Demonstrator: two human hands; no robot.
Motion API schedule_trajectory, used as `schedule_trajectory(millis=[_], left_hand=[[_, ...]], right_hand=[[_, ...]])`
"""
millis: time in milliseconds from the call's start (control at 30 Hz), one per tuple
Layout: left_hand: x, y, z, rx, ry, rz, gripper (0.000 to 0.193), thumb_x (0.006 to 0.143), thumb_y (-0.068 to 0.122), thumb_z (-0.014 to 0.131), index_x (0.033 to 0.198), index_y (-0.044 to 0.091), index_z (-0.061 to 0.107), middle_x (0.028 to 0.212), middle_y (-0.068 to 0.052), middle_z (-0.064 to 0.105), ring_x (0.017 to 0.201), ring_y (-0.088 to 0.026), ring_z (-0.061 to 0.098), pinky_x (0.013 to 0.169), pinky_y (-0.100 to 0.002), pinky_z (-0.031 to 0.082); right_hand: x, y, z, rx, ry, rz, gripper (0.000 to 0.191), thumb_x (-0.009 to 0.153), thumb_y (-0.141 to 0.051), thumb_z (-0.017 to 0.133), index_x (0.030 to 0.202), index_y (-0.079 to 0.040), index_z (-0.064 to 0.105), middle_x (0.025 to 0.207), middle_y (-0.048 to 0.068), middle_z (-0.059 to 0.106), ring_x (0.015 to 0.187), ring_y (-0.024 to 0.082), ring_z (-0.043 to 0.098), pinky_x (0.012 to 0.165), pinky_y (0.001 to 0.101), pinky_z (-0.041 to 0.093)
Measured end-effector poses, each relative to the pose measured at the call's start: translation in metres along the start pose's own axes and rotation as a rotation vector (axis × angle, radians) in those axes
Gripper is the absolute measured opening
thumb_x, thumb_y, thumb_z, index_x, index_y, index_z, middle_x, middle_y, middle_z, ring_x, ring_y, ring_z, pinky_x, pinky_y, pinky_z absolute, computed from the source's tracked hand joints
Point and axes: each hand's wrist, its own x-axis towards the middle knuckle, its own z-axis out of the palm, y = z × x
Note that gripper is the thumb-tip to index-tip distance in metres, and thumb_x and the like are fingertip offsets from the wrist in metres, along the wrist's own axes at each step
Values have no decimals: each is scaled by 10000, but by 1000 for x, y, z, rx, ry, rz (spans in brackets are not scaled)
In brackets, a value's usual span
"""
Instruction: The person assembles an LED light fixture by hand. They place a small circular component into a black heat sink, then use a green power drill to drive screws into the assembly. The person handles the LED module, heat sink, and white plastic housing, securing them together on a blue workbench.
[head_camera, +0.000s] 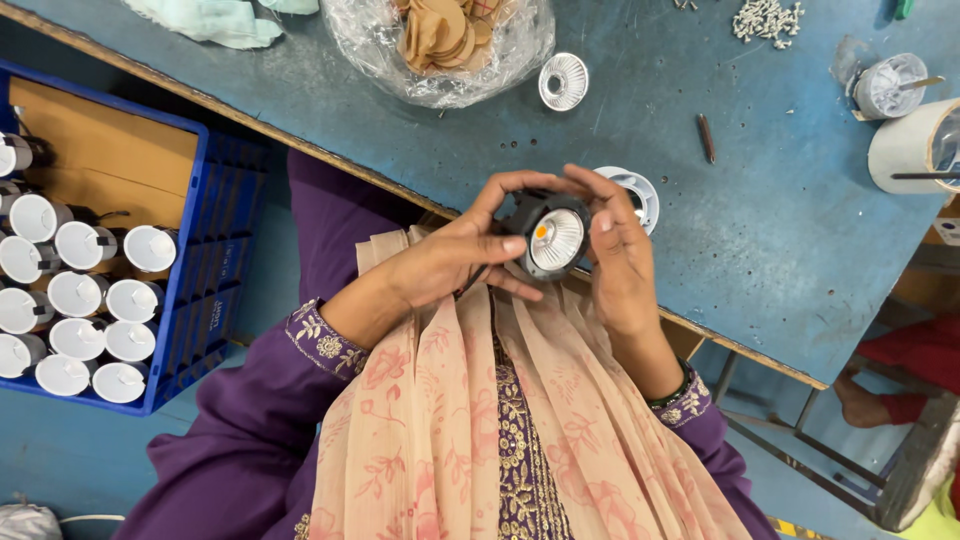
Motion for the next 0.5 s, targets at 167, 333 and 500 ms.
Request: schedule_trajectory(millis=[167,333,500], left_hand=[[-4,3,1,-96,-23,56,685,1055,254,584,1623,172,210,1502,-117,446,1310,-233,569,1021,-465,589],[3,7,-3,-169,42,36,677,1079,266,565,1644,142,215,1457,-105,486,1252,-183,600,1005,-408,585],[14,1,-2,-132,35,38,702,1060,245,605,1639,155,218,1372,-106,553,1178,-189,635,971,-383,581]], right_hand=[[-2,-13,-16,-131,44,-114,617,1121,-493,499,1505,-15,438,1465,204,571,1299,279,634,1058,370,547],[-13,-15,-49,-184,289,-235,527,1151,-421,530,1472,-4,491,1390,211,638,1145,284,700,957,352,574],[-29,-4,-46,-221,354,-220,420,1128,-301,605,1402,11,543,1323,195,675,1133,272,702,994,354,575]])
